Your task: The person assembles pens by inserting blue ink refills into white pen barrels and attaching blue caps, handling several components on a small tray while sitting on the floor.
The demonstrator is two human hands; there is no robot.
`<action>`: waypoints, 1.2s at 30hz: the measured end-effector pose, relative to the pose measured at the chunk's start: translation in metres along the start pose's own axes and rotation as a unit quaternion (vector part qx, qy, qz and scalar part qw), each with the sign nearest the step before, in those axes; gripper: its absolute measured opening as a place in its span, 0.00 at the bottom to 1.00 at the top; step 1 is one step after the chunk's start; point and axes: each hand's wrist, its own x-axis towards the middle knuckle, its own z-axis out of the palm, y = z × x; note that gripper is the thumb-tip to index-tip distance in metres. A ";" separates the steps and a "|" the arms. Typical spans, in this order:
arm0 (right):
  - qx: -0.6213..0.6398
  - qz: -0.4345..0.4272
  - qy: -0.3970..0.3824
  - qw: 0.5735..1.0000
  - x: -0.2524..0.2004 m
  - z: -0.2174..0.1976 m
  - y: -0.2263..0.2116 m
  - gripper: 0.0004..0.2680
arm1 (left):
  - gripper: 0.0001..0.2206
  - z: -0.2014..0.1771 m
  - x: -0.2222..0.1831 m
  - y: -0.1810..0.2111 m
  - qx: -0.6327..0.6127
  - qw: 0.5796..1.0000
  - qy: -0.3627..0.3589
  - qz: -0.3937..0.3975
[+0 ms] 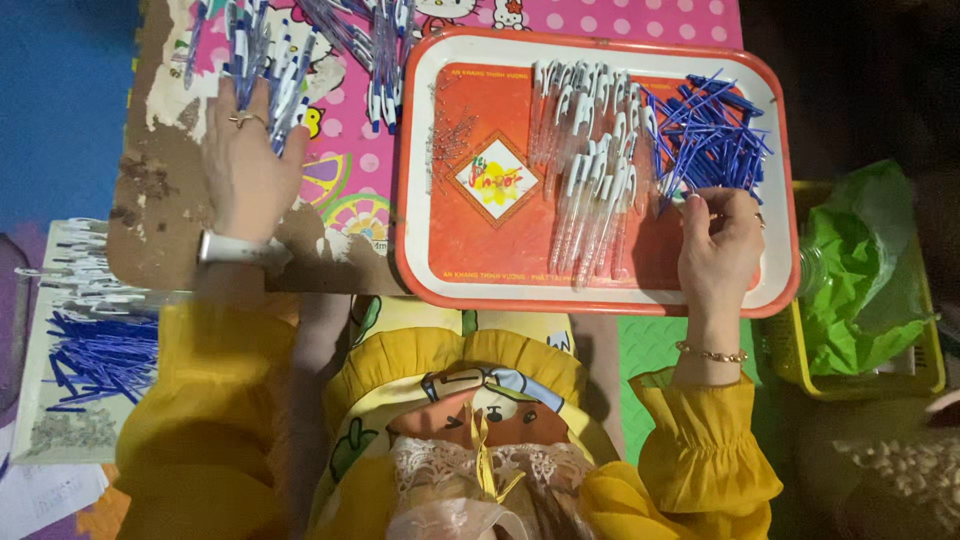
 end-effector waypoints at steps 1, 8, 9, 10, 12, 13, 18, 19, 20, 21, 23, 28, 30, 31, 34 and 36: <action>-0.001 0.001 -0.001 1.000 -0.003 -0.002 -0.003 0.03 | 0.31 0.002 -0.005 0.001 0.000 1.000 -0.002 0.000; 0.007 -0.013 -0.017 1.000 -0.003 -0.005 -0.013 0.03 | 0.06 0.016 -0.013 -0.011 -0.036 0.975 0.201 0.081; 0.001 -0.014 -0.017 1.000 -0.003 -0.006 -0.014 0.03 | 0.05 0.015 -0.014 -0.009 -0.021 0.975 0.211 0.071; 0.000 -0.014 -0.016 1.000 -0.003 -0.004 -0.012 0.03 | 0.05 0.009 -0.018 -0.002 -0.022 0.975 0.210 0.072; 0.012 -0.051 0.005 0.999 -0.002 -0.003 -0.008 0.02 | 0.04 -0.004 -0.024 0.011 -0.058 0.968 0.232 0.080; 0.010 -0.050 0.007 0.999 -0.001 -0.001 -0.006 0.02 | 0.04 -0.004 -0.029 0.018 -0.060 0.968 0.232 0.081; 0.045 -0.102 0.050 0.992 -0.012 0.006 -0.041 0.02 | 0.04 -0.061 -0.093 0.122 -0.454 0.886 0.064 -0.064; 0.044 -0.105 0.050 0.992 -0.017 0.007 -0.062 0.02 | 0.04 -0.054 -0.097 0.124 -0.455 0.885 0.066 -0.064; 0.117 -0.133 0.025 0.984 -0.025 0.009 -0.084 0.02 | 0.02 -0.047 -0.101 0.126 -0.376 0.924 0.055 -0.041; 0.189 -0.160 0.000 0.969 -0.033 0.010 -0.104 0.03 | 0.03 -0.039 -0.104 0.129 -0.293 0.955 0.044 -0.018; 0.267 -0.130 -0.020 0.955 -0.038 0.010 -0.142 0.03 | 0.03 -0.031 -0.114 0.136 -0.344 0.938 0.031 0.020; 0.464 -0.004 -0.034 0.885 -0.045 0.041 -0.132 0.06 | 0.04 -0.025 -0.144 0.157 -0.431 0.900 -0.007 0.062; 0.516 0.043 -0.047 0.854 -0.042 0.043 -0.139 0.06 | 0.07 -0.017 -0.154 0.161 -0.424 0.902 -0.086 -0.012; 0.517 0.040 -0.047 0.854 -0.042 0.045 -0.138 0.06 | 0.07 -0.019 -0.152 0.163 -0.424 0.902 -0.083 -0.011; 0.514 0.023 -0.074 0.854 -0.035 0.053 -0.136 0.06 | 0.07 -0.017 -0.141 0.169 -0.368 0.920 -0.127 0.051; 0.500 0.016 -0.101 0.860 -0.035 0.059 -0.139 0.06 | 0.11 -0.009 -0.131 0.169 -0.369 0.912 -0.121 0.132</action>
